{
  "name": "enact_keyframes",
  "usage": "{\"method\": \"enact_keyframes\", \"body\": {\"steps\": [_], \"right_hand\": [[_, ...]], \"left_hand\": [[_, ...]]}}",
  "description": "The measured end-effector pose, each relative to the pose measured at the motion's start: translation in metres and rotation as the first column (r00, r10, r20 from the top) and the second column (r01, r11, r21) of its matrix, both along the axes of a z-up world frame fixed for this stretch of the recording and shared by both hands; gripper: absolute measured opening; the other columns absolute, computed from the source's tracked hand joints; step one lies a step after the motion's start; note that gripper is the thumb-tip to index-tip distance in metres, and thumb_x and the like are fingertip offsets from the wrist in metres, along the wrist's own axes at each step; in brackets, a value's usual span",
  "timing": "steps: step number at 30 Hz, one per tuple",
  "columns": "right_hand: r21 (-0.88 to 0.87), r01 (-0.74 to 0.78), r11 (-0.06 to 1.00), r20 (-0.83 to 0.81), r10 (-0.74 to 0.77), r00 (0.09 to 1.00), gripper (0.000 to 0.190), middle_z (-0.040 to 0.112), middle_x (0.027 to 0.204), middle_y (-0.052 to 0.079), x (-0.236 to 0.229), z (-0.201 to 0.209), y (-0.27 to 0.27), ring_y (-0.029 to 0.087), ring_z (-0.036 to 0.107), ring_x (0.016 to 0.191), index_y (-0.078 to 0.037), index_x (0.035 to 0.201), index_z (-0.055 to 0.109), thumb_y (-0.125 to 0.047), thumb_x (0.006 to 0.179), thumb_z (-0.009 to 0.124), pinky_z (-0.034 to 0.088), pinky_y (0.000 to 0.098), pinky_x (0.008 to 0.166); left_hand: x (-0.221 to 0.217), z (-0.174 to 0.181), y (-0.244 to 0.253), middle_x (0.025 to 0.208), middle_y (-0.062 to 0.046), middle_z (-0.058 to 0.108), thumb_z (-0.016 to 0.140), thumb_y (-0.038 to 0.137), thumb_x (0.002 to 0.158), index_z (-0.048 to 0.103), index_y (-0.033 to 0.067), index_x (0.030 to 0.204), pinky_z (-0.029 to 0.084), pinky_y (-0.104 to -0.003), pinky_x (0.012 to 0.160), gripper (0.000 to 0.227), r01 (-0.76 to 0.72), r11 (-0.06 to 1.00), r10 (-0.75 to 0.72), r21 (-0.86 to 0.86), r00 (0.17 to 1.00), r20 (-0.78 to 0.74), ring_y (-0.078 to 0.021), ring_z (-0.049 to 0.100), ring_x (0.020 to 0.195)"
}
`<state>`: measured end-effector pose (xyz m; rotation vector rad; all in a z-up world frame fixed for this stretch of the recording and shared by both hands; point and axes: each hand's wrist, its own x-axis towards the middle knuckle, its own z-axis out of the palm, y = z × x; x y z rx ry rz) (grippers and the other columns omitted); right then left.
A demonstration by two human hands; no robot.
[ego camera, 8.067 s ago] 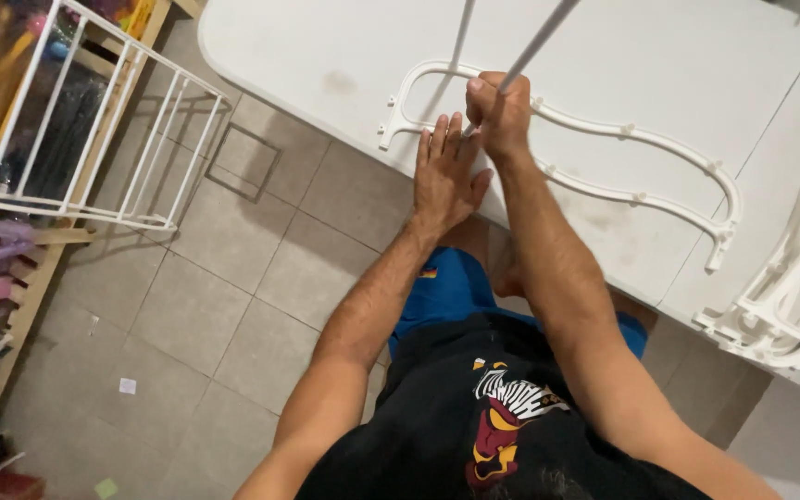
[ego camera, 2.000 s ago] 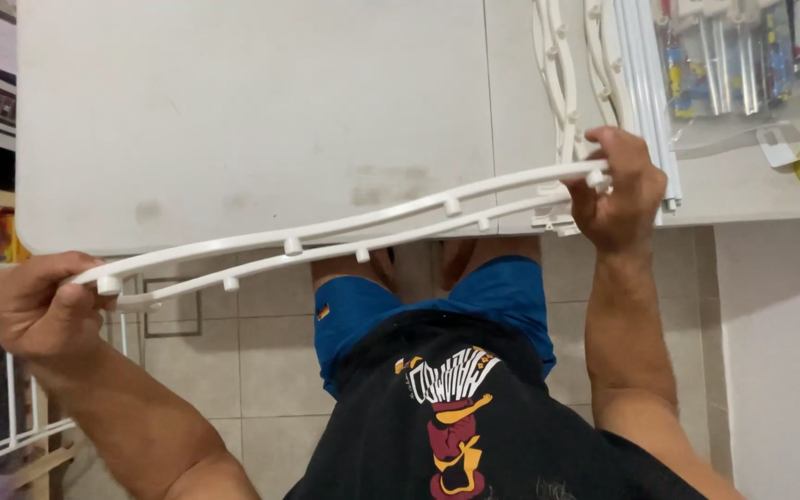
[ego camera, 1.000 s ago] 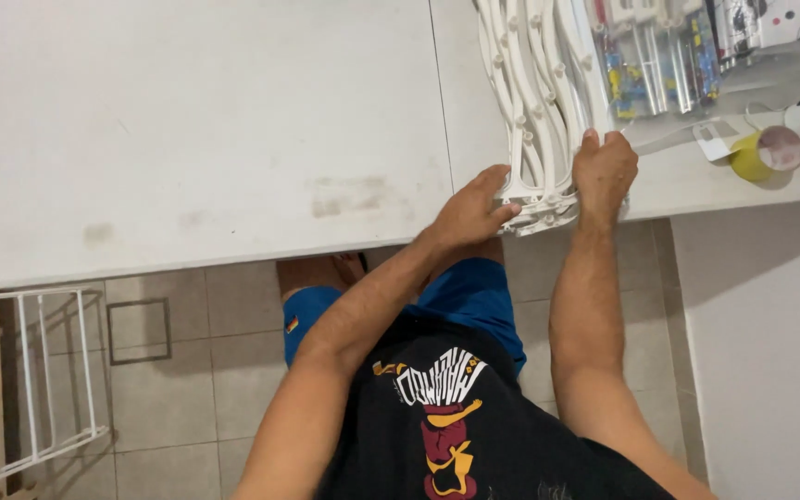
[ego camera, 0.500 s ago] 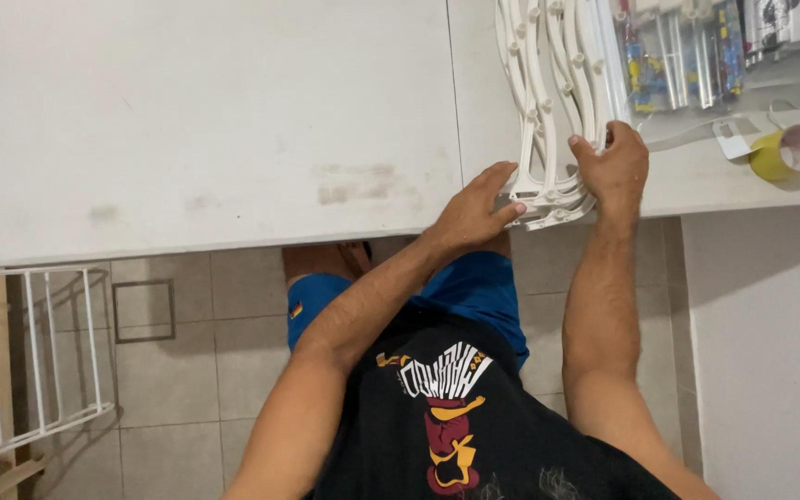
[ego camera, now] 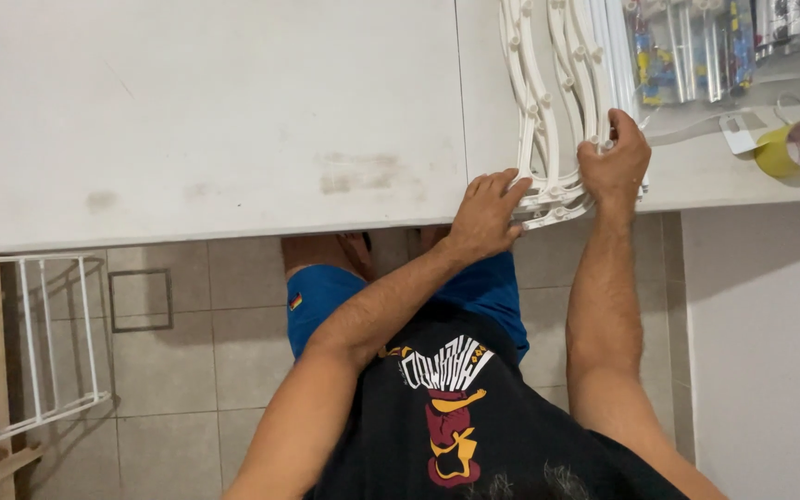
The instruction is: Assembling a shoe rack by fitting metal support rods into plastic side frames on a table.
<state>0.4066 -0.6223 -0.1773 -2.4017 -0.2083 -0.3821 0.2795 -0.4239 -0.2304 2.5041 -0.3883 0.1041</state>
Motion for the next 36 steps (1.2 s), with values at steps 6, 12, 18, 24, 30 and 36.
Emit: {"method": "enact_keyframes", "body": {"steps": [6, 12, 18, 24, 30, 36], "right_hand": [[0.090, 0.043, 0.995, -0.040, -0.040, 0.998, 0.065, 0.066, 0.126, 0.026, -0.019, -0.008, 0.009, 0.044, 0.065, 0.116, -0.001, 0.138, 0.062, -0.010, 0.076, 0.079, 0.056, 0.0456, 0.097], [0.151, 0.018, 0.988, -0.076, -0.007, 0.997, 0.073, 0.059, 0.138, 0.029, -0.020, -0.009, 0.015, 0.049, 0.059, 0.124, -0.001, 0.147, 0.052, -0.016, 0.083, 0.084, 0.051, 0.0519, 0.104], [0.186, -0.027, 0.982, -0.033, 0.034, 0.999, 0.063, 0.061, 0.134, 0.032, 0.002, -0.022, 0.019, 0.051, 0.059, 0.123, 0.001, 0.144, 0.054, -0.012, 0.089, 0.083, 0.053, 0.0546, 0.103], [0.323, -0.032, 0.946, 0.006, 0.032, 0.999, 0.056, 0.063, 0.132, 0.028, 0.014, -0.033, 0.018, 0.047, 0.058, 0.125, -0.004, 0.142, 0.055, -0.008, 0.093, 0.081, 0.051, 0.0557, 0.101], [0.448, -0.103, 0.888, 0.055, 0.088, 0.995, 0.050, 0.059, 0.136, 0.030, 0.005, -0.040, 0.006, 0.047, 0.053, 0.132, -0.003, 0.143, 0.053, -0.012, 0.100, 0.076, 0.042, 0.0594, 0.107], [0.499, -0.222, 0.837, 0.075, 0.213, 0.974, 0.061, 0.051, 0.140, 0.034, -0.012, -0.041, -0.001, 0.051, 0.048, 0.135, 0.002, 0.148, 0.046, -0.011, 0.097, 0.076, 0.037, 0.0599, 0.112]], "left_hand": [[-0.003, -0.001, -0.009, 0.149, -0.014, 0.047, 0.090, 0.056, 0.068, 0.042, 0.0176, 0.155, 0.023, -0.062, 0.126, 0.107, -0.061, 0.998, 0.060, 0.014, 0.997, 0.049, -0.0346, 0.043, 0.145], [0.010, -0.015, -0.002, 0.142, -0.014, 0.053, 0.085, 0.050, 0.074, 0.044, 0.0182, 0.152, 0.022, -0.065, 0.125, 0.093, -0.131, 0.991, 0.134, -0.031, 0.986, 0.099, -0.0342, 0.048, 0.141], [0.026, -0.013, 0.017, 0.140, -0.013, 0.055, 0.076, 0.037, 0.084, 0.052, 0.0217, 0.143, 0.028, -0.064, 0.122, 0.065, -0.205, 0.974, 0.213, -0.093, 0.973, 0.093, -0.0345, 0.054, 0.139], [0.017, -0.011, 0.010, 0.143, -0.016, 0.052, 0.070, 0.063, 0.071, 0.050, 0.0202, 0.145, 0.026, -0.069, 0.122, 0.088, -0.147, 0.977, 0.174, -0.156, 0.968, 0.179, -0.0378, 0.049, 0.141], [0.004, -0.016, -0.008, 0.137, -0.013, 0.054, 0.079, 0.065, 0.067, 0.049, 0.0244, 0.142, 0.023, -0.071, 0.123, 0.090, -0.116, 0.992, 0.122, -0.045, 0.979, 0.161, -0.0350, 0.051, 0.138], [0.001, -0.023, -0.010, 0.126, -0.014, 0.057, 0.079, 0.050, 0.074, 0.052, 0.0245, 0.135, 0.028, -0.066, 0.123, 0.072, -0.149, 0.984, 0.165, -0.102, 0.972, 0.165, -0.0357, 0.061, 0.125]]}}
